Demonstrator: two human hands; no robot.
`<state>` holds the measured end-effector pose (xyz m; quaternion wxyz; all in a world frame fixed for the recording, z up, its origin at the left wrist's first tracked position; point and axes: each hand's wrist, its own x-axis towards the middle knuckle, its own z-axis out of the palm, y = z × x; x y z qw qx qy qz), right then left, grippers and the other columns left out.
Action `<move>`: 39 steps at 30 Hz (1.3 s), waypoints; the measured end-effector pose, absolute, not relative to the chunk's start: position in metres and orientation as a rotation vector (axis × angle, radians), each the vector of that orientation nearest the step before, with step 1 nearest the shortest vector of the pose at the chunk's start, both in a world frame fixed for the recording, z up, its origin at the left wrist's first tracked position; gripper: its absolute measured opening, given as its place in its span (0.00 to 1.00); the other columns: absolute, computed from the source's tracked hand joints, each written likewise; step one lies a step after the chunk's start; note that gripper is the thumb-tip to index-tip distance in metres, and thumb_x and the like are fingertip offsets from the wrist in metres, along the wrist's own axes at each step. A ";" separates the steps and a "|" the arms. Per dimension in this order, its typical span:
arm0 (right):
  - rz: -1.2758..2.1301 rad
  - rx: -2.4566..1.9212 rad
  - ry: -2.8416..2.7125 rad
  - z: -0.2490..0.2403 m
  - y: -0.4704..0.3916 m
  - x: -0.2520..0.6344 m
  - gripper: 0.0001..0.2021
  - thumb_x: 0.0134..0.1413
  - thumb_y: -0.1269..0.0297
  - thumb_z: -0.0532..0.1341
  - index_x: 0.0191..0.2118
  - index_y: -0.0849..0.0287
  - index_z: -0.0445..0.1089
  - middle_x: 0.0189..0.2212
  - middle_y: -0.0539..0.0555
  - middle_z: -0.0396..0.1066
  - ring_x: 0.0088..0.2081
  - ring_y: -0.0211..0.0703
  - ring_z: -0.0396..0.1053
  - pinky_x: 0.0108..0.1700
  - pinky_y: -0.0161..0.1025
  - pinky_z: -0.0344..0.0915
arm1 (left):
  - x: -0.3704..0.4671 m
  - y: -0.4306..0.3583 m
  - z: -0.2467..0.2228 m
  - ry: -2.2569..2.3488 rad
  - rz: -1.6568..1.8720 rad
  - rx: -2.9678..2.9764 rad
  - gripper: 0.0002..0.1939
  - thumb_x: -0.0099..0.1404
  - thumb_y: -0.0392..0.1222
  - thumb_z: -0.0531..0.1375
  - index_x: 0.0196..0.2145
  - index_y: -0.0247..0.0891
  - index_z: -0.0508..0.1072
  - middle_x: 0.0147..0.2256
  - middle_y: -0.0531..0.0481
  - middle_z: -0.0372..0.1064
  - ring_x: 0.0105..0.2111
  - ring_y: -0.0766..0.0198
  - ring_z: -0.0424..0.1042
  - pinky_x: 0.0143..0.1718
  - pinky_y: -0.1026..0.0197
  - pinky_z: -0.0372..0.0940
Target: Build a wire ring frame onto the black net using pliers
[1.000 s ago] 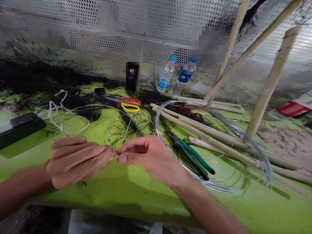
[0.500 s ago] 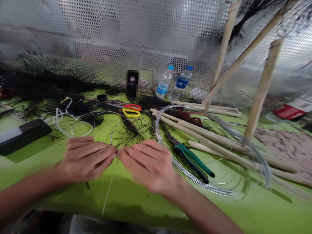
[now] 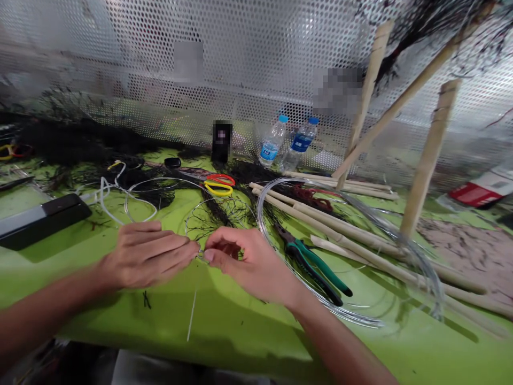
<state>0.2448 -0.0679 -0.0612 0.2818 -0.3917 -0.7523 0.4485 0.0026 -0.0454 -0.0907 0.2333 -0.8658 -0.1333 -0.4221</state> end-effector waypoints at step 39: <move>1.536 -1.146 -1.986 -0.055 -0.067 0.253 0.24 0.68 0.44 0.62 0.35 0.61 0.82 0.30 0.55 0.82 0.30 0.40 0.74 0.33 0.36 0.68 | 0.000 -0.047 -0.097 -0.230 -1.183 -2.437 0.07 0.65 0.32 0.68 0.42 0.30 0.80 0.30 0.52 0.75 0.26 0.70 0.72 0.20 0.59 0.55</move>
